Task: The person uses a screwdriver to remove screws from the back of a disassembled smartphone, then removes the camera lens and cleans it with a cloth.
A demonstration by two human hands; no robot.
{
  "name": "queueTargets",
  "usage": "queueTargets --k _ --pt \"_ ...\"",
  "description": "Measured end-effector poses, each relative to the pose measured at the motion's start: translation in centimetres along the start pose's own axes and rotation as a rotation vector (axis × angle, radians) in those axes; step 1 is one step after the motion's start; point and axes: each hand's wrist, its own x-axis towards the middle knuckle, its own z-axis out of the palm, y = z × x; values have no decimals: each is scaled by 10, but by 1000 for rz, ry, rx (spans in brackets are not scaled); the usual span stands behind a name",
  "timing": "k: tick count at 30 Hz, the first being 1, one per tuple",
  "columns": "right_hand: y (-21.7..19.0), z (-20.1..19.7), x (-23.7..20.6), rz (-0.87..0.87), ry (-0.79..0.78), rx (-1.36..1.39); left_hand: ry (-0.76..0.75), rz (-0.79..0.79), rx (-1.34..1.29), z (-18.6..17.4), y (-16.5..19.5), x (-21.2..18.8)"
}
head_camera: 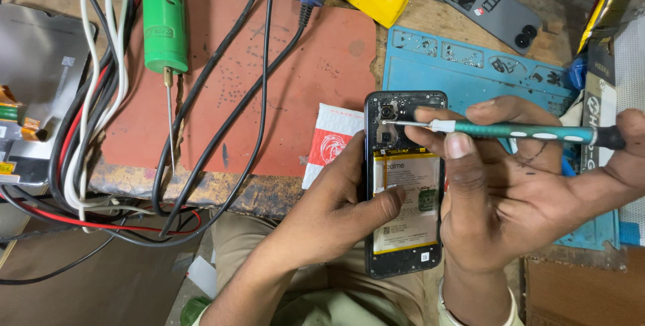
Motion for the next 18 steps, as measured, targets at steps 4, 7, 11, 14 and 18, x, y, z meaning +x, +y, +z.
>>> queueTargets --k 4,7,11,14,18 --pt "9 -12 -3 -95 -148 -178 2 -16 23 0 -1 0" --pt "15 -22 -7 -209 -263 -301 -2 -13 15 0 -1 0" --pt "18 -27 -10 -220 -273 -308 -7 -1 39 0 0 0" --pt "17 -25 -8 -221 -274 -320 -5 -7 57 -1 1 0" --pt "15 -21 -4 -141 -210 -224 -13 -17 18 0 1 0"
